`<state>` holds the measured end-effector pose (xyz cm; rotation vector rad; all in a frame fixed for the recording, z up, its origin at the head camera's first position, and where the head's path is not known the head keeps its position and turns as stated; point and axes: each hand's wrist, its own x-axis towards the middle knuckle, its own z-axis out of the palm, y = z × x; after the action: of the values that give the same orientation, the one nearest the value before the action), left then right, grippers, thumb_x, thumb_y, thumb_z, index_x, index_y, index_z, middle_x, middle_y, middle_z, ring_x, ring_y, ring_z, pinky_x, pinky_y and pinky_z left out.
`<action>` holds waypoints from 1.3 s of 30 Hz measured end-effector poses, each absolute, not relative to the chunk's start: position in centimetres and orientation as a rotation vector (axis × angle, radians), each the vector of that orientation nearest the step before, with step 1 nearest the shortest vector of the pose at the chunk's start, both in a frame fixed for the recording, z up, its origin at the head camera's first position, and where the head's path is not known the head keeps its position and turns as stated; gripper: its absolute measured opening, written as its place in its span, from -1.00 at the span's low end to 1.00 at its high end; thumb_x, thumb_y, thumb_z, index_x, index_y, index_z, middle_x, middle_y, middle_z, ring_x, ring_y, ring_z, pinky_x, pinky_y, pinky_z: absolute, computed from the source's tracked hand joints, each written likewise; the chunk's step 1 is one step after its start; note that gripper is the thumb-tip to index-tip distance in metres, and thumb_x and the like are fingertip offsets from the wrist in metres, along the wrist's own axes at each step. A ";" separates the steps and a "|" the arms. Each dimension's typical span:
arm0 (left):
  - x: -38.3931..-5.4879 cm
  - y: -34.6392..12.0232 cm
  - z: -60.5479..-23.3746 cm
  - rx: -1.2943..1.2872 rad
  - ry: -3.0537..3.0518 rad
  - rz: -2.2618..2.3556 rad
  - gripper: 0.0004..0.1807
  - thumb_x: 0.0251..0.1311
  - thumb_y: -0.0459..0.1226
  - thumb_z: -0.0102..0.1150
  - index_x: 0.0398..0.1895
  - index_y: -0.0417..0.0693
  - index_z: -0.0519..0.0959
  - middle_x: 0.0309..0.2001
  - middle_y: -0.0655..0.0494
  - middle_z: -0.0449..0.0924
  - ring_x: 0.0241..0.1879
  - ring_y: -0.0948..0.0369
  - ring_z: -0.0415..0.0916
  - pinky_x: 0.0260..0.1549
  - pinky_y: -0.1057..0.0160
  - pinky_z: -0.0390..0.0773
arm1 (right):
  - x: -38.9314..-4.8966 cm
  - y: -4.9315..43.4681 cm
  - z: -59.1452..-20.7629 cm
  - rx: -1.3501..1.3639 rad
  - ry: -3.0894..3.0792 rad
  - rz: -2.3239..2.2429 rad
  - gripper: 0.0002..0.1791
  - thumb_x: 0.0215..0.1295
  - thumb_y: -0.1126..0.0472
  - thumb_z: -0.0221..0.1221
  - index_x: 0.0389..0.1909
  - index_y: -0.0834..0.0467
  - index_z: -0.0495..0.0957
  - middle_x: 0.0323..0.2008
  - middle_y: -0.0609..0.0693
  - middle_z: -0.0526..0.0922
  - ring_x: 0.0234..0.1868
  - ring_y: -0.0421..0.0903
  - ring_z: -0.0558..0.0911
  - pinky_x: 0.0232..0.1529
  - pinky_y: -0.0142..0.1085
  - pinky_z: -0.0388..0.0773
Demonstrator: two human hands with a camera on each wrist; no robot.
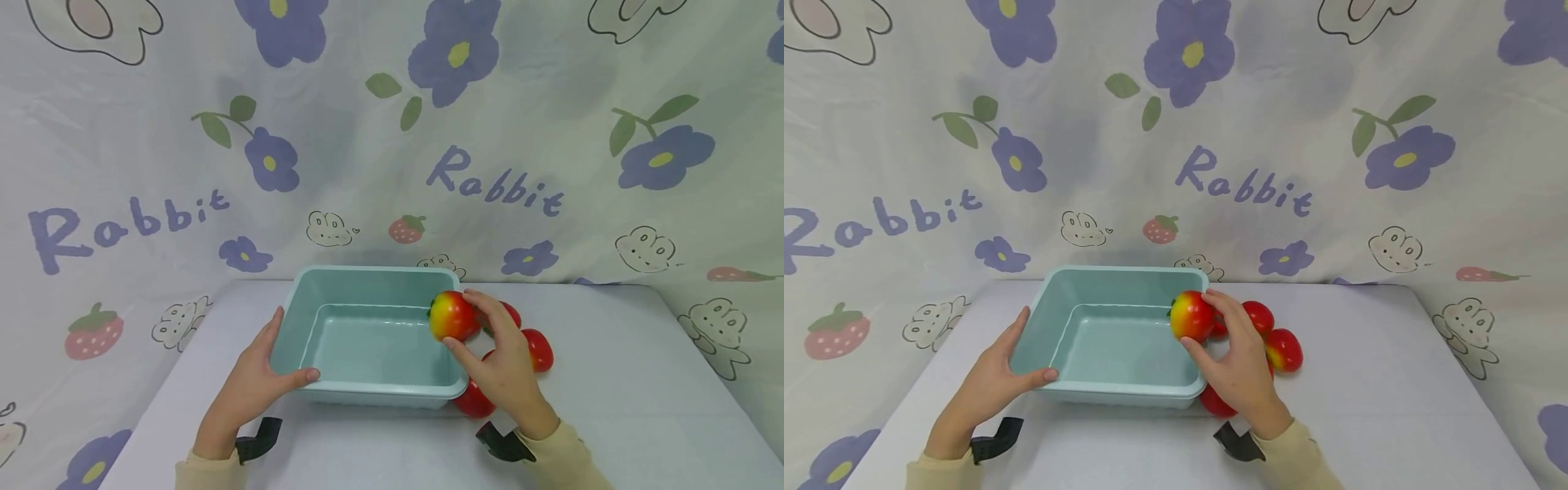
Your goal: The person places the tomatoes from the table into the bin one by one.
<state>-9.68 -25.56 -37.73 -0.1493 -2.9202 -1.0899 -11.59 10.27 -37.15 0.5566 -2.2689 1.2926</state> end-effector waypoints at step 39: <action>-9.7 -25.5 -37.4 -0.166 -2.929 -1.101 0.24 -0.09 0.12 0.34 0.47 0.01 -0.32 0.45 -0.12 -0.21 0.37 -0.18 -0.12 0.15 -0.34 0.09 | -12.3 9.5 -39.0 0.687 -2.287 1.286 -0.24 -0.04 0.15 0.41 0.25 -0.05 0.34 0.23 -0.14 0.39 0.20 -0.16 0.40 0.05 -0.18 0.49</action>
<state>-9.73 -25.51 -37.44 -0.1662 -2.9291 -1.1013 -12.31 9.52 -38.97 0.6869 -2.2866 1.2863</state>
